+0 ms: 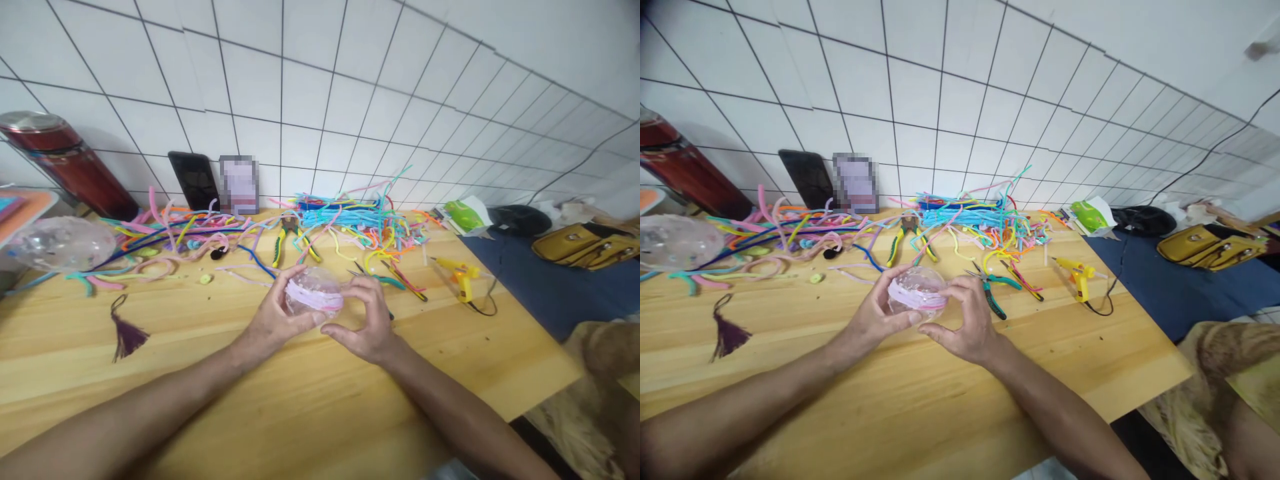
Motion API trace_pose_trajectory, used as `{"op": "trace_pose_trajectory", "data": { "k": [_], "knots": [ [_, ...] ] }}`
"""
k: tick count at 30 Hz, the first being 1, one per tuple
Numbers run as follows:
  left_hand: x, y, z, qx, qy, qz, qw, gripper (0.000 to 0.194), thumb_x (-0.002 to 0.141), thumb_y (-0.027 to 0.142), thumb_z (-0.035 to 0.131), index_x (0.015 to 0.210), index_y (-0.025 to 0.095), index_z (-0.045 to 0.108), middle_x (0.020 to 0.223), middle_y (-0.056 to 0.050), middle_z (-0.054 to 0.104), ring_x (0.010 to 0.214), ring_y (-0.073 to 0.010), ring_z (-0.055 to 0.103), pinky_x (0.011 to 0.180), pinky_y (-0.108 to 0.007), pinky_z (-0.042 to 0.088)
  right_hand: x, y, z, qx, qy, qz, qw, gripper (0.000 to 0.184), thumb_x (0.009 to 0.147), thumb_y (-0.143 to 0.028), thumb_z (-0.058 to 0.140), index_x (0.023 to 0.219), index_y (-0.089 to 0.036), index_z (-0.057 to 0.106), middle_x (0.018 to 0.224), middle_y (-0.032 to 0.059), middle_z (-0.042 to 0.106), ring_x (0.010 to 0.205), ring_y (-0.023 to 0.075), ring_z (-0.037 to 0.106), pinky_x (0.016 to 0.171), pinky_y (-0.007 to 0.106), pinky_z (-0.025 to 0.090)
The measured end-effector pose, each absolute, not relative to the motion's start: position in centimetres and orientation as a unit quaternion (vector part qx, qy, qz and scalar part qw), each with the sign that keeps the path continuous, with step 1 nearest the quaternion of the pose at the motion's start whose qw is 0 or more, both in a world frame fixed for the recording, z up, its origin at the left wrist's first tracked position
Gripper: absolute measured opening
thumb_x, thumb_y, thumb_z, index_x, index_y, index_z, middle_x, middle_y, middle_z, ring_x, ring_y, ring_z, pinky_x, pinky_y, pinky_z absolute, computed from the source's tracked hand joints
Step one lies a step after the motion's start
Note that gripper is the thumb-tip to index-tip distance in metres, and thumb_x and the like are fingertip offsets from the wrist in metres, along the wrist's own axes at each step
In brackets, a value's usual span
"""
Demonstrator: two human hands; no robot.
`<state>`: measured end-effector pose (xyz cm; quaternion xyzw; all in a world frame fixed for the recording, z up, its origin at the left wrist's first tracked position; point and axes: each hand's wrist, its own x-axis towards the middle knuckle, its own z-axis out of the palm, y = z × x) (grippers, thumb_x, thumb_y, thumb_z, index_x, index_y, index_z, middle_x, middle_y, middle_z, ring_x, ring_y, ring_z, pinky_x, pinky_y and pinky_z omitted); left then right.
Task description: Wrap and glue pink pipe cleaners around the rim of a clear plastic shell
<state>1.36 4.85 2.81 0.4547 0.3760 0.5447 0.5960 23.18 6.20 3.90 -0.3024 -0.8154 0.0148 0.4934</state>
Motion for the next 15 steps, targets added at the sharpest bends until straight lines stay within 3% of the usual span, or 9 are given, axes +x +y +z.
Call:
{"op": "trace_pose_trajectory", "data": {
  "k": [4,15],
  "knots": [
    [1.44,4.66,2.24,0.466,0.395,0.552,0.568,0.097,0.065,0.046,0.103,0.143,0.020,0.051,0.129,-0.012,0.073,0.116,-0.0286,0.073,0.101,-0.039,0.059,22.64,5.97,3.98,-0.318,-0.823,0.015,0.470,0.052,0.088,-0.046,0.089,0.128,-0.029,0.061,0.111,0.0090,0.073,0.101,0.0306,0.073,0.087,0.051,0.064],
    [1.53,4.73,1.71,0.473,0.410,0.553,0.550,0.097,0.066,0.044,0.102,0.145,0.021,0.050,0.134,-0.012,0.071,0.122,-0.0283,0.071,0.104,-0.038,0.058,22.26,5.94,3.66,-0.322,-0.817,0.062,0.475,0.040,0.091,-0.037,0.087,0.120,-0.027,0.062,0.111,0.0079,0.072,0.105,0.0281,0.072,0.088,0.045,0.062]
  ]
}}
